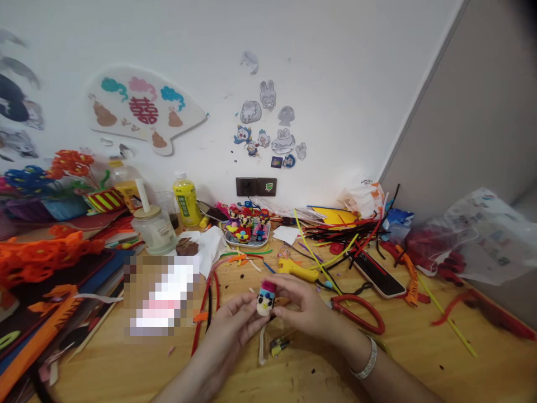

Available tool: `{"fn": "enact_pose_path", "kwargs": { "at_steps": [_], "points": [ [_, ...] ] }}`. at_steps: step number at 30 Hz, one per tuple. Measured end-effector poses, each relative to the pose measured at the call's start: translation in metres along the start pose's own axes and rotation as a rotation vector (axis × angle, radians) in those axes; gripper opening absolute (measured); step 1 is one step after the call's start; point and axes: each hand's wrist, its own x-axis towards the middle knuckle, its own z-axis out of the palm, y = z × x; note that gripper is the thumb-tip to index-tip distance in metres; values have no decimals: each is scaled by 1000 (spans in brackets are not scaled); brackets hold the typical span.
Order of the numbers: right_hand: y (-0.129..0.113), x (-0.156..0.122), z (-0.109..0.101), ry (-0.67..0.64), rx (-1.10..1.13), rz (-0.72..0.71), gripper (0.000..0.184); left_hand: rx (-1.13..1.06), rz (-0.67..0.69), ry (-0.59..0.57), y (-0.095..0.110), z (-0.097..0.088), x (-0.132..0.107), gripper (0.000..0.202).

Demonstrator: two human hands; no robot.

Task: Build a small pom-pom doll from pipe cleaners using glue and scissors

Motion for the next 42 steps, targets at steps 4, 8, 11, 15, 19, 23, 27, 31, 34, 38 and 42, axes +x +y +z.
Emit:
{"fn": "enact_pose_path", "kwargs": {
  "at_steps": [4, 8, 11, 15, 19, 23, 27, 31, 34, 38, 42],
  "points": [
    [0, 1, -4, -12, -138, -17, 48, -33, -12, -15, 0, 0, -1, 14],
    [-3, 2, -6, -11, -211, -43, 49, -76, -29, -3, 0, 1, -2, 13],
    [-2, 2, -5, -13, -235, -52, 48, -80, -23, -1, 1, 2, -3, 13],
    [0, 2, -5, -8, -273, -76, 49, -70, -23, -31, 0, 3, -4, 15],
    [-3, 0, -5, -8, -299, -97, 49, -31, -1, -25, -1, 4, -3, 28],
    [-11, -1, -3, 15, -340, -121, 48, -30, 20, -79, 1, 5, -2, 42],
    [-15, -1, 1, 147, -394, -157, 37, -87, 56, -103, 1, 6, -2, 52],
    [-15, -1, 3, 211, -450, -254, 22, -100, 77, -132, -1, 6, -2, 50],
    [-16, -2, 3, 221, -520, -293, 15, -100, 96, -143, -1, 6, -2, 47],
    [-14, -5, 5, 228, -645, -382, 12, -51, 114, -106, 0, 7, -2, 48],
    [-9, -8, 6, 240, -741, -470, 14, -17, 140, -81, -1, 6, -1, 45]
  ]
}}
